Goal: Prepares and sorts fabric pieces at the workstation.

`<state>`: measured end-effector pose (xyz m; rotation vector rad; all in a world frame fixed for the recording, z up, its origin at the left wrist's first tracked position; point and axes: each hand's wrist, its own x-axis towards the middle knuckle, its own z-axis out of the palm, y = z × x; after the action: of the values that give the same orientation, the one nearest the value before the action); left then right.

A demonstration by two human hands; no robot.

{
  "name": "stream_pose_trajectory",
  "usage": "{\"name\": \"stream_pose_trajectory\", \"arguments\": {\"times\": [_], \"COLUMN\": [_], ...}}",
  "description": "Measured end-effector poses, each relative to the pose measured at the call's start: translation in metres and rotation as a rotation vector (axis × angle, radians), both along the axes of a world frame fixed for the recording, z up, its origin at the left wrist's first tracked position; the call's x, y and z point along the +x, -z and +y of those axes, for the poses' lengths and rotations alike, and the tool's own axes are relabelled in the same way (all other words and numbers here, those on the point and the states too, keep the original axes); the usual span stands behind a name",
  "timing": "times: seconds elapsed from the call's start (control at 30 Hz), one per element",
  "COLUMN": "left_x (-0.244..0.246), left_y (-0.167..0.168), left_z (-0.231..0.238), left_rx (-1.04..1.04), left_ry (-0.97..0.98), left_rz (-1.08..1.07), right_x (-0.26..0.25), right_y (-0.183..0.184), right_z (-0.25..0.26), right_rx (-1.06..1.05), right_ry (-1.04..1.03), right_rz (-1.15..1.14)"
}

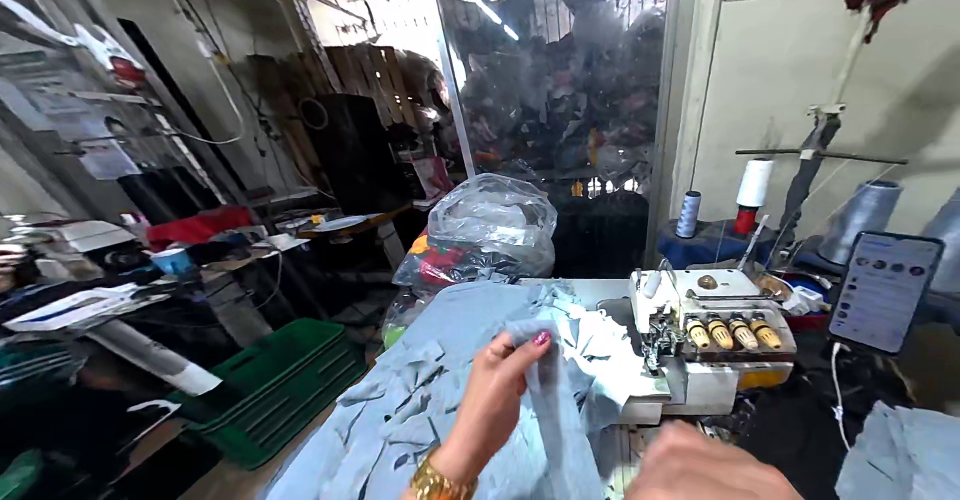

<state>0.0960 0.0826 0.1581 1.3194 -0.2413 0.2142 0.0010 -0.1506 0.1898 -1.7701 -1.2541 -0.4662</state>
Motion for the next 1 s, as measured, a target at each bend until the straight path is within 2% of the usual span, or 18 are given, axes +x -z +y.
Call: {"name": "stream_pose_trajectory", "arguments": {"times": [0.13,0.23,0.47,0.6,0.77,0.87,1.0], "left_x": [-0.023,-0.032,-0.05,-0.059,-0.064,-0.074,-0.083], "left_y": [0.01,0.02,0.024,0.026,0.029,0.026,0.02], "left_z": [-0.036,-0.058,-0.081,-0.086,-0.084,-0.087,-0.09], "left_rx": [-0.066,-0.056,-0.059,-0.054,-0.041,-0.023,-0.129], "left_ry": [0.143,0.152,0.254,0.273,0.401,0.328,0.246], "left_rz": [-0.182,-0.352,-0.496,-0.487,-0.55,-0.473,-0.34], "right_x": [0.026,0.029,0.02,0.016,0.013,0.006,0.002], "right_y": [0.009,0.015,0.019,0.019,0.02,0.018,0.017], "right_z": [0.001,-0.004,-0.016,-0.019,-0.017,-0.014,-0.015], "right_rx": [0.092,0.159,0.286,0.337,0.271,0.273,0.278], "right_ry": [0.087,0.167,0.349,0.38,0.515,0.489,0.427], "right_rz": [-0.048,-0.027,-0.009,-0.02,-0.057,0.046,0.149]}}
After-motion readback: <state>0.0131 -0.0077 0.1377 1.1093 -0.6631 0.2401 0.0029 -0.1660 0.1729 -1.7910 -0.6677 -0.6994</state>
